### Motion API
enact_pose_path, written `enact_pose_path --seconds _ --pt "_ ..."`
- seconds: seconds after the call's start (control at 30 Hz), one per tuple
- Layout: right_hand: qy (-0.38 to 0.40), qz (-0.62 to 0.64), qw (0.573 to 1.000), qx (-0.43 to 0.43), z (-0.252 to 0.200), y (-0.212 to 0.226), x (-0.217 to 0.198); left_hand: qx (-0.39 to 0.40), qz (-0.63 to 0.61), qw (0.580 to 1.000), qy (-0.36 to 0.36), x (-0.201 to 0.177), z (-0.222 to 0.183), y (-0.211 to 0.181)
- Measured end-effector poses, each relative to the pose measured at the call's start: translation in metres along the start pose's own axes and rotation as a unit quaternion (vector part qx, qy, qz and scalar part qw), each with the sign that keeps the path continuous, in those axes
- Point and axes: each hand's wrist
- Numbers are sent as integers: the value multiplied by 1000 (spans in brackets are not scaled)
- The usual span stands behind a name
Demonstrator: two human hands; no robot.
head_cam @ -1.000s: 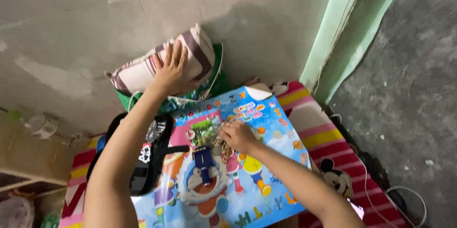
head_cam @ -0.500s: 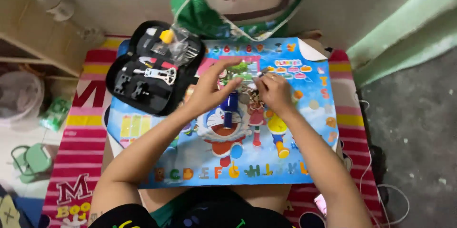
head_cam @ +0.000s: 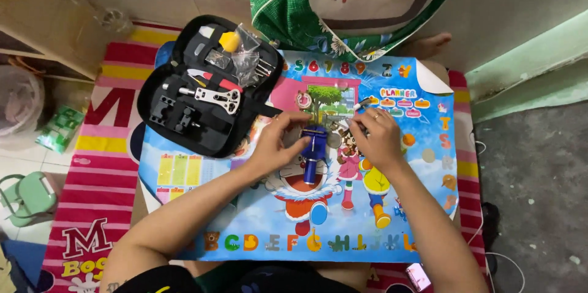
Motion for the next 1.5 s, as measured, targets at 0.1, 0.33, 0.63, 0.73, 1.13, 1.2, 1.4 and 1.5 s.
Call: enact_pose_path --seconds 0.1,0.33,0.63,0.73,1.13,1.2,1.4,1.5 --pt "13 -4 1000 9 2 4 -3 40 -8 999 31 -5 3 -11" --pt "-12 -65 997 -43 5 21 -14 11 -50 998 37 -12 7 -16" --pt "3 -35 993 -113 1 74 -2 -22 -86 995 46 -15 2 -5" --pt "14 -26 993 -115 -3 76 -4 -12 -82 995 50 -14 -3 -1" --pt "-78 -33 993 -80 1 45 -7 8 -68 997 47 -18 3 2" --pt "-65 -11 996 -61 -1 45 -3 6 -55 997 49 -17 1 6" --pt "-26 -69 995 -73 5 43 -14 1 -28 998 63 -20 4 -6" --pt "-11 -68 997 -45 6 38 -19 4 -19 998 61 -19 3 -4"
Point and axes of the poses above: each hand's wrist, its own z-axis towards the middle knuckle, its own x-axis out of the palm, y = z × x, and after that the axes turned 1 degree about x, right-handed
